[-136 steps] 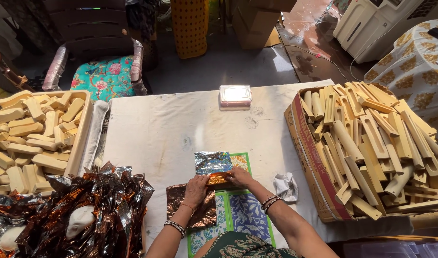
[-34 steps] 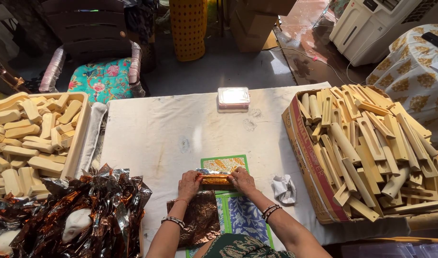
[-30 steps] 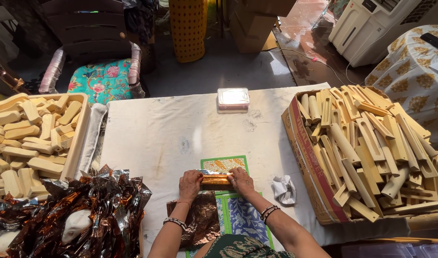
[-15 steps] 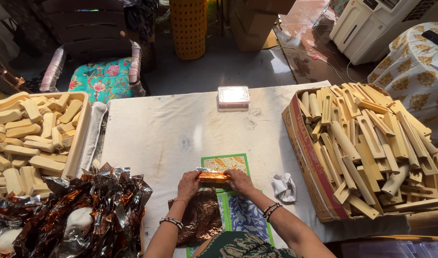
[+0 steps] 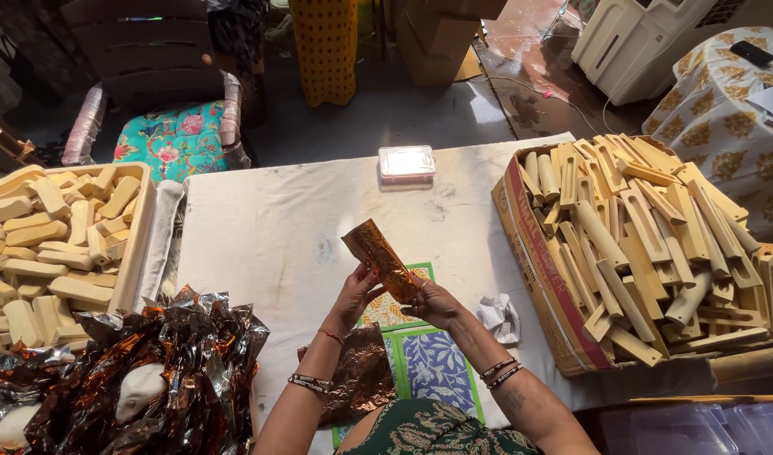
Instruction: The person wipes a small plastic container and places it aside, then wipes several wooden handles with a cloth. The person wraps each handle in metallic foil and sets the wrapped items on the table. The person repeats this process for multiple handles.
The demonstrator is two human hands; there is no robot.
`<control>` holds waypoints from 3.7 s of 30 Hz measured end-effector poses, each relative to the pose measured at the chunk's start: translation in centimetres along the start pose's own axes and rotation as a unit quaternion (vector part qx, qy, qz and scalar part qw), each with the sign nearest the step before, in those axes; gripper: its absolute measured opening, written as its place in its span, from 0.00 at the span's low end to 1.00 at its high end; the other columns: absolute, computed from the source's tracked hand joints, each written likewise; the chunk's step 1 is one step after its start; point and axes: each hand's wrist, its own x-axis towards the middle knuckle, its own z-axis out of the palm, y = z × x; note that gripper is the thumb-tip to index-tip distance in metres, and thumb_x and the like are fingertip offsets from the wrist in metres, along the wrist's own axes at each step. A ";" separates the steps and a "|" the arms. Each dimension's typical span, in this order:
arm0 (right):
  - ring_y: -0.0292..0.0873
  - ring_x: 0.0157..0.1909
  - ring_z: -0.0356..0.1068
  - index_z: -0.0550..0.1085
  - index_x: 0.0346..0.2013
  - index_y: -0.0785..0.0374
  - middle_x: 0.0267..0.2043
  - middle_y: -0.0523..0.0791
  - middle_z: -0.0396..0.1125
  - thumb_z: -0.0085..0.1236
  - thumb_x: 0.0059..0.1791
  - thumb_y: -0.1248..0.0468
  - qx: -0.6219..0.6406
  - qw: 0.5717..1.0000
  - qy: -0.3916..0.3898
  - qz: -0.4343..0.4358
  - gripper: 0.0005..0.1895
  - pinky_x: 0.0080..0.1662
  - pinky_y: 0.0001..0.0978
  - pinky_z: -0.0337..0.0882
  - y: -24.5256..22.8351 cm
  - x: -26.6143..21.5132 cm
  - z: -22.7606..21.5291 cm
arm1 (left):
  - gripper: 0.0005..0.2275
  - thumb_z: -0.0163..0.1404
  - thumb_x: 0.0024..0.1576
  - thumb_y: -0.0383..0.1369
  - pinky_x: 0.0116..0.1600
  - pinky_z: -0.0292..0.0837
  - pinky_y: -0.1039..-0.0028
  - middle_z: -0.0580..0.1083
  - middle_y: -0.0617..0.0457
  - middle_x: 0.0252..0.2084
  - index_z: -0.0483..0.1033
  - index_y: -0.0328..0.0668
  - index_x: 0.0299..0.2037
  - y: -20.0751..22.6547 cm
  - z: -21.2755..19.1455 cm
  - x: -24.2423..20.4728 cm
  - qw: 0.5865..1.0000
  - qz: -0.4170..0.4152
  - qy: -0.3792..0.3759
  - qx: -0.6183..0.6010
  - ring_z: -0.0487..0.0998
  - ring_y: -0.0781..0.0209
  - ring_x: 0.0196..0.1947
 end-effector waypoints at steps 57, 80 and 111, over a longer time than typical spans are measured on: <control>0.40 0.56 0.72 0.69 0.64 0.56 0.61 0.45 0.68 0.55 0.52 0.62 -0.362 0.871 0.043 -0.328 0.24 0.54 0.33 0.80 -5.8 -8.1 2.1 | 0.12 0.59 0.58 0.31 0.51 0.81 0.74 0.81 0.55 0.43 0.77 0.41 0.50 8.6 4.3 -4.9 0.980 0.140 0.011 0.141 0.82 0.68 0.44; 0.43 0.37 0.76 0.74 0.50 0.67 0.38 0.48 0.74 0.58 0.53 0.60 0.036 0.916 0.324 -0.234 0.15 0.41 0.34 0.80 -1.2 2.0 -20.2 | 0.21 0.55 0.58 0.38 0.43 0.78 0.71 0.77 0.50 0.51 0.68 0.43 0.61 2.3 -1.4 -7.0 0.951 -0.033 0.216 0.219 0.81 0.62 0.44; 0.57 0.58 0.66 0.69 0.58 0.63 0.58 0.54 0.66 0.64 0.49 0.55 -0.381 0.614 0.666 -0.188 0.27 0.55 0.47 0.67 4.5 -2.8 -21.8 | 0.16 0.56 0.59 0.39 0.41 0.73 0.76 0.79 0.56 0.39 0.76 0.45 0.55 -9.7 -10.2 -9.3 0.916 -0.161 0.203 0.306 0.77 0.69 0.38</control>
